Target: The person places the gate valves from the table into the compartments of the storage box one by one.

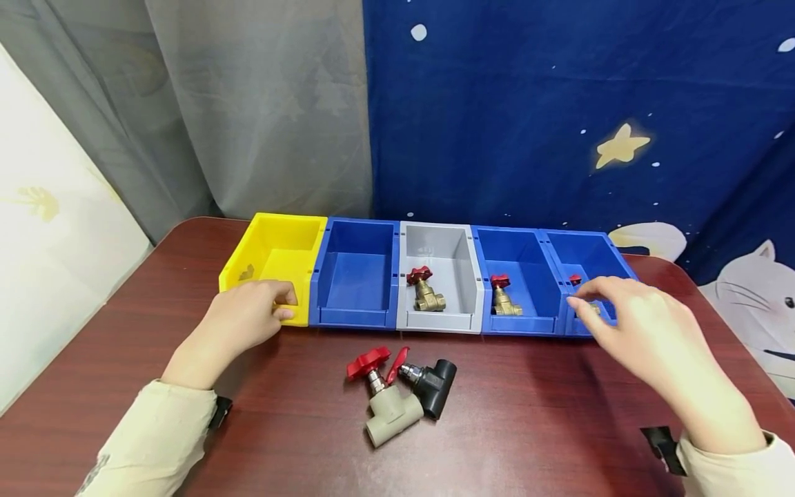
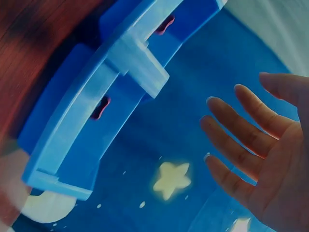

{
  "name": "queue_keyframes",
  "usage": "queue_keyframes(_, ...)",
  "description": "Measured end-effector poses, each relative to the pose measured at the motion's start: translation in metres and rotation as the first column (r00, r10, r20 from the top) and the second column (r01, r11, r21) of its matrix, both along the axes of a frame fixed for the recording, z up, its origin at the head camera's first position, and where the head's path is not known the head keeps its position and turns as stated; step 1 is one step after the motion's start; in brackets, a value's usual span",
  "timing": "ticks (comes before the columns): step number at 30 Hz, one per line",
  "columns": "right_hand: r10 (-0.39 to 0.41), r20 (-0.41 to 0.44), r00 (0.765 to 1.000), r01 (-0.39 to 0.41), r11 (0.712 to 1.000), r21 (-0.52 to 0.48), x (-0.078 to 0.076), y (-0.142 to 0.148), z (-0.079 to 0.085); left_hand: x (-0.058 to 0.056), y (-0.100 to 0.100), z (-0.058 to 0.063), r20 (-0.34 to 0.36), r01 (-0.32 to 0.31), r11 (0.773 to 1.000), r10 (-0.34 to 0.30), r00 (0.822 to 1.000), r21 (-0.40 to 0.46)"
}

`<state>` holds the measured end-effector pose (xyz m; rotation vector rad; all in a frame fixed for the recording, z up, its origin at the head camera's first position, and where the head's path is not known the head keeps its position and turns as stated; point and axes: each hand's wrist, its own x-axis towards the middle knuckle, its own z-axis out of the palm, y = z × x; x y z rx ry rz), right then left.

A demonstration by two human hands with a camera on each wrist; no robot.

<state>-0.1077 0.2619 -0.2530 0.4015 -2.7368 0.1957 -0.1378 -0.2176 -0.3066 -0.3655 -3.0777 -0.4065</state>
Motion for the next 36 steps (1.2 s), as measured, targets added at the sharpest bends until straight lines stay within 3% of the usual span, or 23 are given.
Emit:
queue_keyframes(15,-0.085,0.171,0.981,0.090,0.996,-0.022,-0.022,0.044,-0.022,-0.001,0.001,0.000,-0.014,0.010,1.000,-0.010,1.000,-0.002)
queue_keyframes(22,-0.024,0.291,0.956,0.027,1.000,-0.006,-0.033,0.050,-0.036,-0.001,-0.001,-0.002,-0.027,0.010,1.000,-0.010,1.000,0.001)
queue_keyframes(28,0.041,0.311,0.949,-0.036,0.999,-0.020,-0.038,0.052,-0.045,-0.002,-0.002,-0.001,-0.029,0.040,0.999,-0.040,0.999,-0.007)
queue_keyframes(36,0.021,0.280,0.960,-0.020,1.000,-0.005,-0.039,0.050,-0.052,-0.001,-0.005,0.000,-0.017,0.076,0.997,-0.076,0.997,-0.019)
